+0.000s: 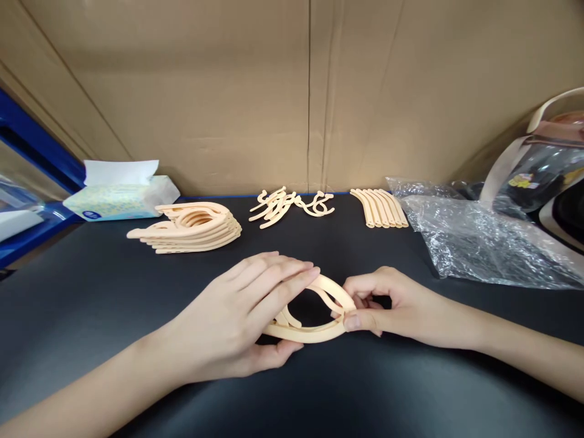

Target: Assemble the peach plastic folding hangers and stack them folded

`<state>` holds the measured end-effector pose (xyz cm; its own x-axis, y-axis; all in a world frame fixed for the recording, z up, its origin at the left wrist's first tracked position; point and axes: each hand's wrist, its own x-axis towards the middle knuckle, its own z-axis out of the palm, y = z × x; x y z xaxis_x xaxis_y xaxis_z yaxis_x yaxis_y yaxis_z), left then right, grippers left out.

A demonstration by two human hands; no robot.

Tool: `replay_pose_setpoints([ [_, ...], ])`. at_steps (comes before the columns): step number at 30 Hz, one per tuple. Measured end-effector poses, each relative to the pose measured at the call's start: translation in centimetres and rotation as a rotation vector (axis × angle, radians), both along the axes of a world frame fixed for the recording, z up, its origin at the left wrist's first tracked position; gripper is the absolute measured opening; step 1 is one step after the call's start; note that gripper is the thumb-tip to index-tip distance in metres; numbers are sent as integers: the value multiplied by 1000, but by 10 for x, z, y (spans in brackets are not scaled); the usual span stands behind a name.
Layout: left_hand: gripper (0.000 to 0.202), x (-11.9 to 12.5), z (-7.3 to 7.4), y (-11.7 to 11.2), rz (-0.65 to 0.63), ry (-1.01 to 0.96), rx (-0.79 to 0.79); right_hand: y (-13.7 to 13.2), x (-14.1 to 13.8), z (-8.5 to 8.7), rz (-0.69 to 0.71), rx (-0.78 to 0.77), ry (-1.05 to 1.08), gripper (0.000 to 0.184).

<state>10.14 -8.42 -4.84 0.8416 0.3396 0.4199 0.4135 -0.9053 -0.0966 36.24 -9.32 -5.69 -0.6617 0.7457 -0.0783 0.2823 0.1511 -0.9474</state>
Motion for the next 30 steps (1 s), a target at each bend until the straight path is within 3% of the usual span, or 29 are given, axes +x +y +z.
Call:
replay_pose_setpoints([
  [6, 56, -5, 33, 8, 218, -18, 15, 1, 4, 1, -99, 108, 61, 40],
  [10, 58, -38, 61, 36, 347, -68, 0, 5, 6, -2, -182, 124, -32, 42],
  [14, 75, -79, 77, 61, 584, -93, -180, 5, 6, -4, -104, 150, -100, 44],
  [17, 91, -104, 76, 73, 723, -74, -299, 4, 6, -5, -67, 197, -127, 46],
  [22, 96, -131, 61, 85, 716, -80, -382, 5, 5, -4, -83, 206, -139, 42],
  [30, 103, -127, 54, 81, 674, -85, -435, 5, 1, -4, -94, 125, -197, 26],
])
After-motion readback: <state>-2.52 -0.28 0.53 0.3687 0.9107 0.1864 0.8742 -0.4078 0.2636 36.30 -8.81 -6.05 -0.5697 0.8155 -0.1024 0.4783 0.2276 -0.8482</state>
